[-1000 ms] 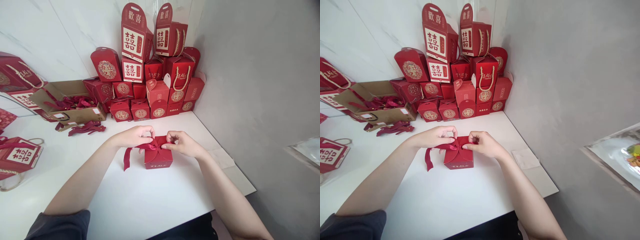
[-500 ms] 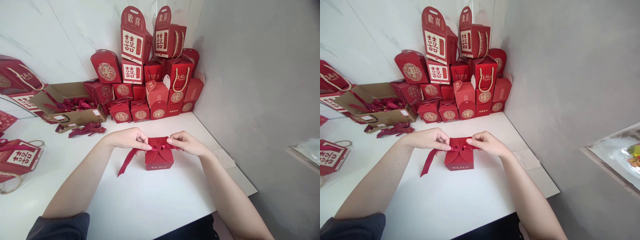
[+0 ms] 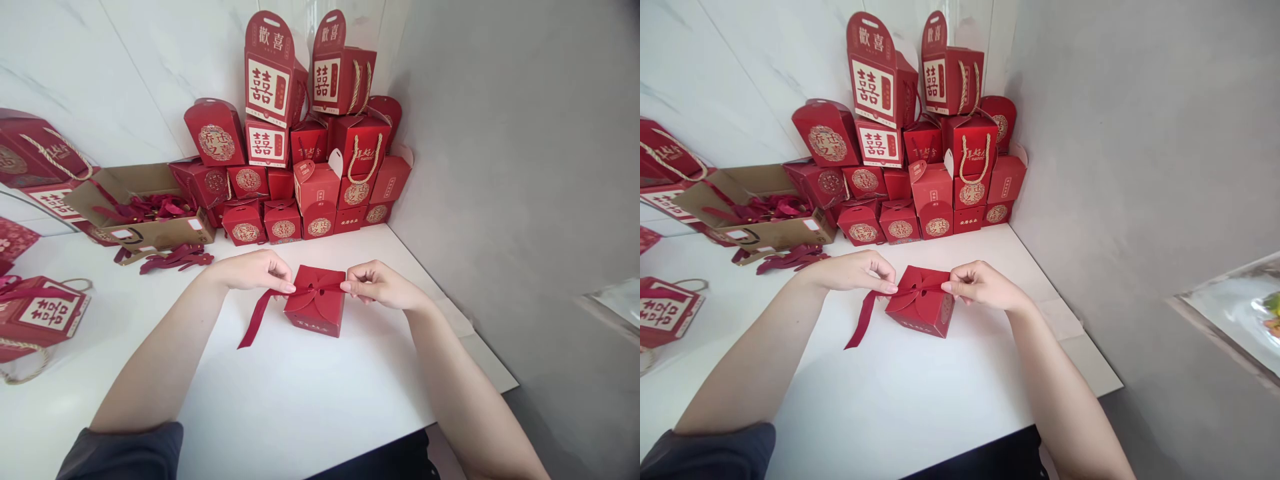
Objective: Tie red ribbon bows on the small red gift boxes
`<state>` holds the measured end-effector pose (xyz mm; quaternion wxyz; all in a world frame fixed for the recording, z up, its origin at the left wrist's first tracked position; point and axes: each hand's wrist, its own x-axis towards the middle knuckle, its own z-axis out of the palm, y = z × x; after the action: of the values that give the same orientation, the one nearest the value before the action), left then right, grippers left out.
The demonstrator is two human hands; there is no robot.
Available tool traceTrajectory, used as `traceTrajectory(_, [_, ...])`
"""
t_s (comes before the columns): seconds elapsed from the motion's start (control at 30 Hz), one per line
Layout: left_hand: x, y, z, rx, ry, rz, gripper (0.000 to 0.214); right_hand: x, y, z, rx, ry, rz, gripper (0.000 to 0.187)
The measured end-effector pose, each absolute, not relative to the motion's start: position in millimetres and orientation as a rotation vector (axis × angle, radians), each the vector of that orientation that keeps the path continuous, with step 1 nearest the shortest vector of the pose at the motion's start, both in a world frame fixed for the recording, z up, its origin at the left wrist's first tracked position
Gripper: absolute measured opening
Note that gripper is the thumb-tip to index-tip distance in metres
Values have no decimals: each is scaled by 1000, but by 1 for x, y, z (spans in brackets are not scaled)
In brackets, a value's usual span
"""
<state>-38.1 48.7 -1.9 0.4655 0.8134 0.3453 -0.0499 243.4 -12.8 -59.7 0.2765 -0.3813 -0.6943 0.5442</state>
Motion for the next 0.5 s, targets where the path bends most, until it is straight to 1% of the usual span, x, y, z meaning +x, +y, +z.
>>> traceTrajectory(0.1, [-41,55,-8,1956,831,-151,32,244,-9,-63,-1036,-1884,1497,41])
traceTrajectory(0.33, [-56,68,-17,1830,652,-326,18,244,-4,-69,-1008,-1864,1587,41])
traceTrajectory(0.4, [-58,68,-15,1872,604,-300,17,245,-4,-70,-1006,-1861,1593,41])
traceTrajectory(0.5, [-55,64,-9,1977,536,-104,13,245,-4,-70,-1006,-1858,1592,40])
